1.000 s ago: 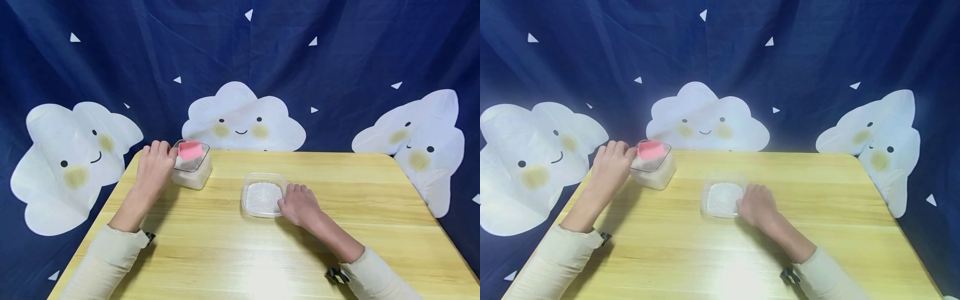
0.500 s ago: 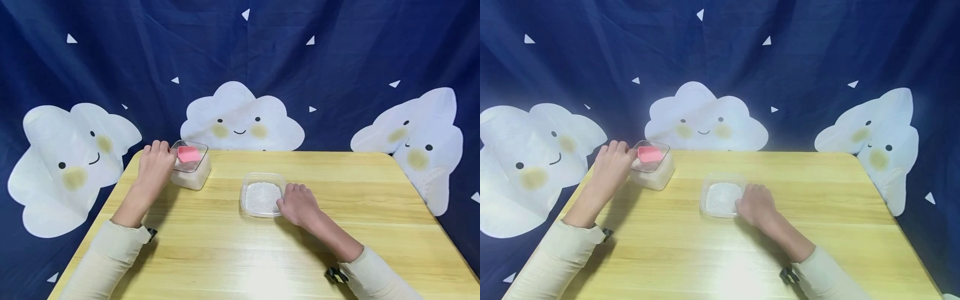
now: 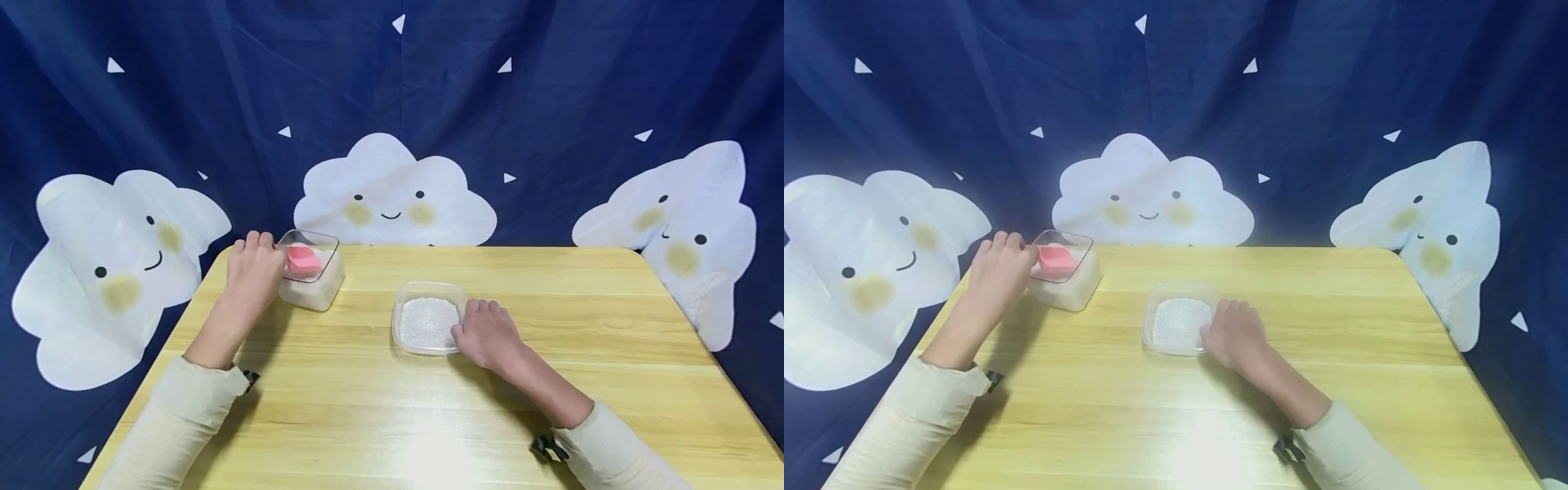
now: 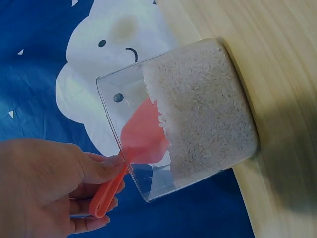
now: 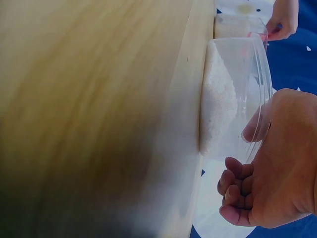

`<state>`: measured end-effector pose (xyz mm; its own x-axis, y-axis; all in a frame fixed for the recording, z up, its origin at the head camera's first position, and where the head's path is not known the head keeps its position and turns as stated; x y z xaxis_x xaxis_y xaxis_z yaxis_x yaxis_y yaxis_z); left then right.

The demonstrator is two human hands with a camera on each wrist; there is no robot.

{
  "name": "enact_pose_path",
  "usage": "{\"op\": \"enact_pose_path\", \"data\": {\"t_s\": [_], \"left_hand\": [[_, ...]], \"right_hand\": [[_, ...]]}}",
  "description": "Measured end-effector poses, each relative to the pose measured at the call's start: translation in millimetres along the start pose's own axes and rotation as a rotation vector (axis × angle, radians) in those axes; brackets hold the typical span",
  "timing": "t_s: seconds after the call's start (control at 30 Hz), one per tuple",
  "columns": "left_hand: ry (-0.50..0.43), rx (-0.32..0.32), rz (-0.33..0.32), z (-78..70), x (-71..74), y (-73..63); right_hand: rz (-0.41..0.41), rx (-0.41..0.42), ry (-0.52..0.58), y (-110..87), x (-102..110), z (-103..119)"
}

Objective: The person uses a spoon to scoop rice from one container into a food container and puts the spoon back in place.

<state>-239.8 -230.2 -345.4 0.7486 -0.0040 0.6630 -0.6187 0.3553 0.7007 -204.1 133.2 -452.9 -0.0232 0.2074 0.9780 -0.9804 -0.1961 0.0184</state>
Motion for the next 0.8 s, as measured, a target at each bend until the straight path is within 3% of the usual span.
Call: {"op": "enact_pose_path", "data": {"t_s": [0.27, 0.53, 0.8], "left_hand": [[-0.035, 0.029, 0.097, 1.6, -4.9, -3.4], [-0.074, 0.067, 0.247, 12.2, -17.6, -9.0], [-0.103, 0.076, 0.268, 13.7, -17.0, -11.2]], "right_hand": [[0.0, -0.004, 0.007, -1.3, 0.6, 1.0], [0.004, -0.017, 0.026, 0.5, -1.8, 1.2], [0.003, -0.022, 0.033, 0.3, -1.7, 0.9]]}}
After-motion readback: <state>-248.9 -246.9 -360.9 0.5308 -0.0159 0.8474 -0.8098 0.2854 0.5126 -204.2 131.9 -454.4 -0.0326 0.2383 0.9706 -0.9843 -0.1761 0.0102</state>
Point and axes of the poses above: each hand's wrist, its own y-axis towards the middle knuckle, its own x-axis out of the back of the hand, z = x × y, the point moved 5 cm from there along y, towards the middle knuckle, and after that the axes turned 7 degrees about -z, right-handed, at the moved point
